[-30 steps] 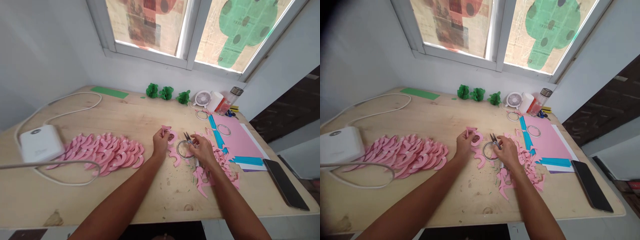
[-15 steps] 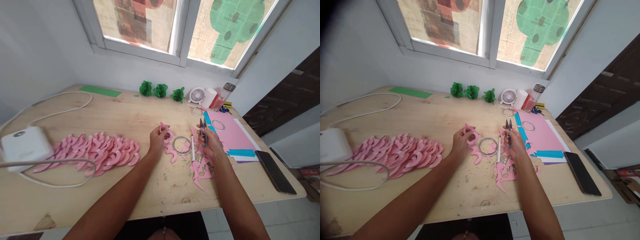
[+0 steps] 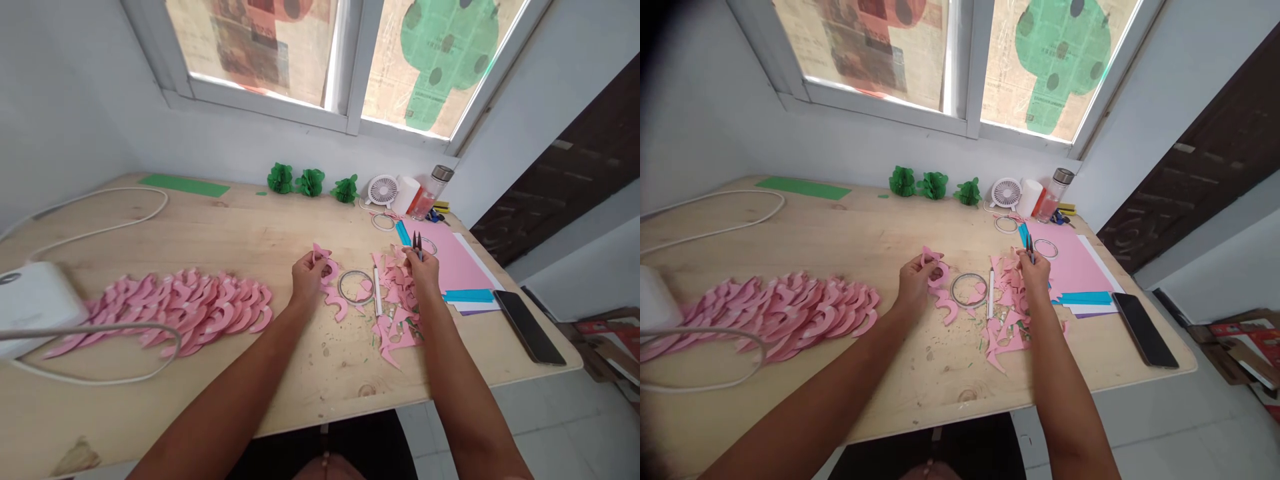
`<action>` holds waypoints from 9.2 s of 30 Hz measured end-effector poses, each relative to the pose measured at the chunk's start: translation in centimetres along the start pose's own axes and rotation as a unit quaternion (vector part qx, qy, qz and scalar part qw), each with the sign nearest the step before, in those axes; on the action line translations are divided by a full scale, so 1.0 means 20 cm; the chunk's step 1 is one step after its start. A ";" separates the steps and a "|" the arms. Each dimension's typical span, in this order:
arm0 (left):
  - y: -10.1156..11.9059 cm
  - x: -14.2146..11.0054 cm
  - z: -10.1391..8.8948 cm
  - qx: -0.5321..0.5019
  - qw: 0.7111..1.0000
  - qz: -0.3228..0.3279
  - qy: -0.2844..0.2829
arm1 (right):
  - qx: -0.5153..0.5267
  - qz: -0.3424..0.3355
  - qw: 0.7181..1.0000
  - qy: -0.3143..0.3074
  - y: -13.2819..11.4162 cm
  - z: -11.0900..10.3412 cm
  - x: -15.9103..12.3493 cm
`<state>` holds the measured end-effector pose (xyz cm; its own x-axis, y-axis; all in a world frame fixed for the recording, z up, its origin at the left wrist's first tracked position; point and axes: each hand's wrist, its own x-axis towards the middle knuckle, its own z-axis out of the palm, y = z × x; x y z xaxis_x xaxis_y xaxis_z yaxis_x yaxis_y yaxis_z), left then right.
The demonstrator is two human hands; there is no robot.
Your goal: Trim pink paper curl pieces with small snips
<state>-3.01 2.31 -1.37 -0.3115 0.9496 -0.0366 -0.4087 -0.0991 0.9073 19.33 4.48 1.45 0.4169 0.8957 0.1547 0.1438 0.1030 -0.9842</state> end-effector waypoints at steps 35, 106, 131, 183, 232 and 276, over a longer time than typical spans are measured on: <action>-0.02 0.01 0.00 0.019 1.000 0.012 -0.004 | 0.197 -0.057 0.973 0.103 -0.23 -0.18 0.06; 0.04 0.00 0.01 -0.070 0.998 -0.004 0.002 | -0.343 -0.198 0.867 -0.303 -0.19 0.19 -0.34; 0.10 -0.09 0.03 0.213 0.955 0.115 -0.174 | -0.144 -0.146 0.938 -0.280 -0.13 0.17 -0.27; 0.10 -0.16 0.11 0.033 0.987 -0.066 -0.144 | -0.144 -0.137 0.966 -0.167 -0.14 0.19 -0.27; 0.10 -0.16 0.08 0.034 0.988 -0.024 -0.147 | -0.018 -0.044 0.977 -0.207 -0.15 0.21 -0.32; 0.08 -0.18 0.07 0.177 0.957 0.101 -0.207 | 0.003 -0.074 0.983 -0.170 -0.10 0.22 -0.29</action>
<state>-1.29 -0.78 0.77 0.0422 0.9654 0.2574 -0.0365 -0.2559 0.9660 12.75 0.99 2.09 0.0668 0.9635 0.2594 0.1745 0.2447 -0.9538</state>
